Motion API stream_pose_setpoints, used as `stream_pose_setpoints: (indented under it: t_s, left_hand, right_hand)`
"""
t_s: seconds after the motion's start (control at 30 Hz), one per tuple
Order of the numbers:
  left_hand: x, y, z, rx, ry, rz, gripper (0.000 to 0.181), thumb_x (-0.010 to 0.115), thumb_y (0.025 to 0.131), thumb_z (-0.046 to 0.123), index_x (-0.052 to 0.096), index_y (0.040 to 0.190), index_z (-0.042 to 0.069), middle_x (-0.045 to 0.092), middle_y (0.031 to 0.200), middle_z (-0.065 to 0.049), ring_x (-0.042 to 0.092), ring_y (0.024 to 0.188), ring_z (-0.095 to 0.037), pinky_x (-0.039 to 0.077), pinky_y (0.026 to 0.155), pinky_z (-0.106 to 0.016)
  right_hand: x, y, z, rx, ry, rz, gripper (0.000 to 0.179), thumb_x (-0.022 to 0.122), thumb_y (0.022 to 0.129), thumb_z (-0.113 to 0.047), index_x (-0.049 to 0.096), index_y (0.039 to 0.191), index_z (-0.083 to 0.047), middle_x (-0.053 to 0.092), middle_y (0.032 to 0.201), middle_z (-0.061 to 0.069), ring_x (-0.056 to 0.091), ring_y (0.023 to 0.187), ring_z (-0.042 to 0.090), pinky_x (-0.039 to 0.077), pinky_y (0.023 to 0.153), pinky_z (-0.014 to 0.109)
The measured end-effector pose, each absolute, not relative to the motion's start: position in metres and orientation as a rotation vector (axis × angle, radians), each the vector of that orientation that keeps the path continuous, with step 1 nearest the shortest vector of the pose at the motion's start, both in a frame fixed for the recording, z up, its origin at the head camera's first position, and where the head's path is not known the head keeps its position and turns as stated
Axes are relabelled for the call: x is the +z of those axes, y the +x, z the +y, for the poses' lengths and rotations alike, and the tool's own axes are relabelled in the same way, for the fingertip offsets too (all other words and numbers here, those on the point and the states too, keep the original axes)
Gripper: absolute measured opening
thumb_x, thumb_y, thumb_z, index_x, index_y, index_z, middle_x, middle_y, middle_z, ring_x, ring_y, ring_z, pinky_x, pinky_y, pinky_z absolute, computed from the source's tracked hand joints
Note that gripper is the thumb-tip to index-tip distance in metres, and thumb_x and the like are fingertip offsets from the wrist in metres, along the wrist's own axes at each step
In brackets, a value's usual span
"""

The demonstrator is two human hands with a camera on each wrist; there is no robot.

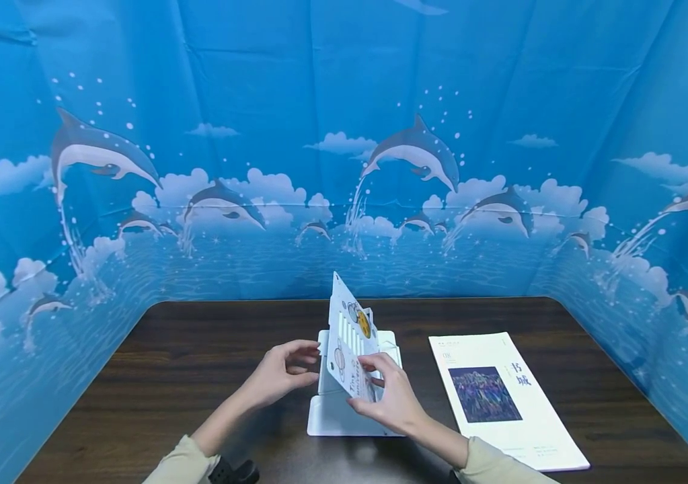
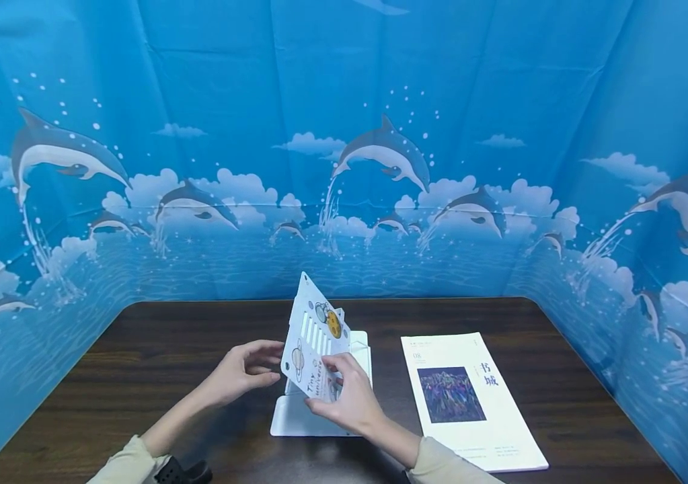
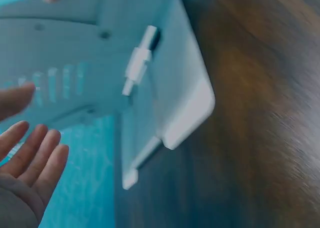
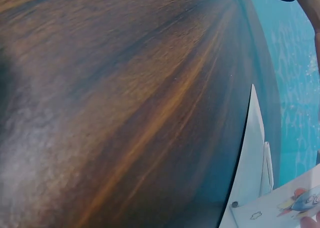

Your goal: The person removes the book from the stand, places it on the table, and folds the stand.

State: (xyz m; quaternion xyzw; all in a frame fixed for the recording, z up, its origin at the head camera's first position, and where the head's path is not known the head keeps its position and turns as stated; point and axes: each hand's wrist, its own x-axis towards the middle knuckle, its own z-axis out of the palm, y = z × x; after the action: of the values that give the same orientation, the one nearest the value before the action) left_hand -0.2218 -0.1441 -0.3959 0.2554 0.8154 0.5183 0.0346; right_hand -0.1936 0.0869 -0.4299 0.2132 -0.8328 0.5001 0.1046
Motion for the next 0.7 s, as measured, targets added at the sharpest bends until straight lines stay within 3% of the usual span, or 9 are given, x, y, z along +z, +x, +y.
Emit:
stream_pose_setpoints:
  t_s: [0.27, 0.7]
  left_hand:
    - [-0.378, -0.212, -0.145, 1.691, 0.915, 2.397, 0.064, 0.069, 0.077, 0.008, 0.038, 0.131, -0.007, 0.051, 0.12, -0.024, 0.054, 0.106, -0.035, 0.049, 0.085, -0.038]
    - [-0.374, -0.2, -0.151, 1.77, 0.882, 2.382, 0.074, 0.074, 0.073, 0.008, 0.035, 0.134, -0.007, 0.049, 0.123, -0.026, 0.054, 0.105, -0.036, 0.05, 0.083, -0.034]
  right_hand:
    - [-0.429, -0.193, 0.081, 1.362, 0.639, -2.52, 0.057, 0.077, 0.065, -0.03, 0.056, 0.114, -0.007, 0.052, 0.106, 0.002, 0.052, 0.092, 0.016, 0.053, 0.075, 0.031]
    - [-0.428, -0.192, 0.073, 1.239, 0.625, -2.564, 0.06, 0.078, 0.064, -0.037, 0.057, 0.113, -0.009, 0.053, 0.105, 0.001, 0.05, 0.087, 0.013, 0.051, 0.073, 0.024]
